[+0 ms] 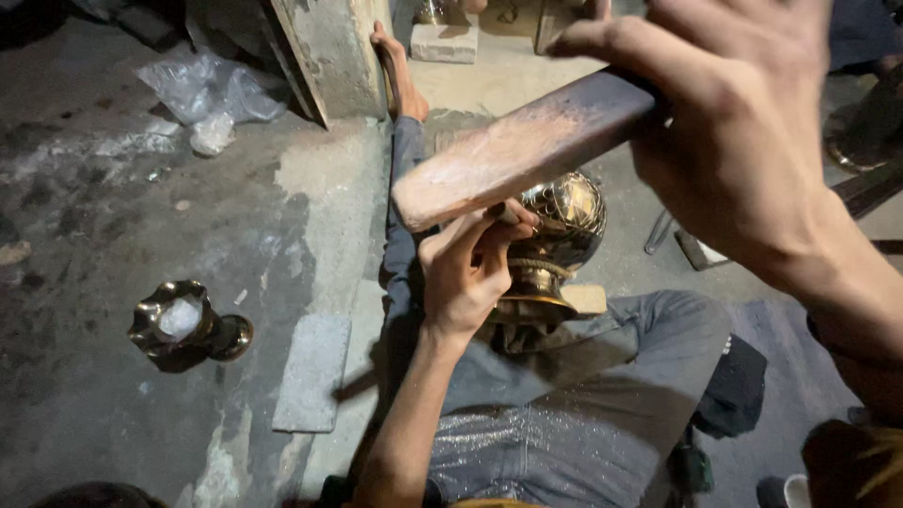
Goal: The person sits on the floor and uses a hammer and chisel to engrave a decorative pattern into a brass vessel resting on a wooden support. They repeatedly position the chisel and strike it with the hammer to create fine lines on the surface.
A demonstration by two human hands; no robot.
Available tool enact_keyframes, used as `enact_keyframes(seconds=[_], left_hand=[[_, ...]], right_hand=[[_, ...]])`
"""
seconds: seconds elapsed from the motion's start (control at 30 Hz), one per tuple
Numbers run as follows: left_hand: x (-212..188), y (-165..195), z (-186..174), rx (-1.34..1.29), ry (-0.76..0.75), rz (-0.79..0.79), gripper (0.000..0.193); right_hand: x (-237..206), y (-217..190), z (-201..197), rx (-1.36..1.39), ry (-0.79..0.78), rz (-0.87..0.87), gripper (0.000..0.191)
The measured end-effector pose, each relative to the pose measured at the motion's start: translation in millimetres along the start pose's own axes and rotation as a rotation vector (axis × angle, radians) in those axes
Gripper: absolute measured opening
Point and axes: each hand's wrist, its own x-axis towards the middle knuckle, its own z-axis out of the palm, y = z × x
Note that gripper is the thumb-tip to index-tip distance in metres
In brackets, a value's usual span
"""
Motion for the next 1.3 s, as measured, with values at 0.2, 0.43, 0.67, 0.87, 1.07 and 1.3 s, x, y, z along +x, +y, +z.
enact_keyframes(seconds=[0.2, 0.43, 0.67, 0.87, 1.07, 1.3], left_hand=[[1, 0, -1, 0.117, 0.000, -0.026, 0.029], [-1, 1, 3, 0.210, 0.060, 0.031, 0.020], [-6, 3, 6, 0.297, 0.098, 0.028, 0.005], [-9, 5, 7, 0.229, 0.120, -0.021, 0.009], [-8, 7, 10, 0.183, 0.161, -0.035, 0.009], [-12, 8, 8, 0.262, 0.160, -0.080, 0.009]], right_hand=[[-4, 3, 4, 0.539, 0.063, 0.024, 0.052], [3, -5, 0, 0.185, 0.011, 0.054, 0.057], [8, -11, 4, -0.335, -0.001, -0.154, 0.040], [3, -11, 4, -0.325, -0.017, -0.129, 0.037], [-2, -12, -8, -0.262, -0.026, -0.059, 0.047], [-1, -16, -5, -0.641, -0.022, -0.141, 0.039]])
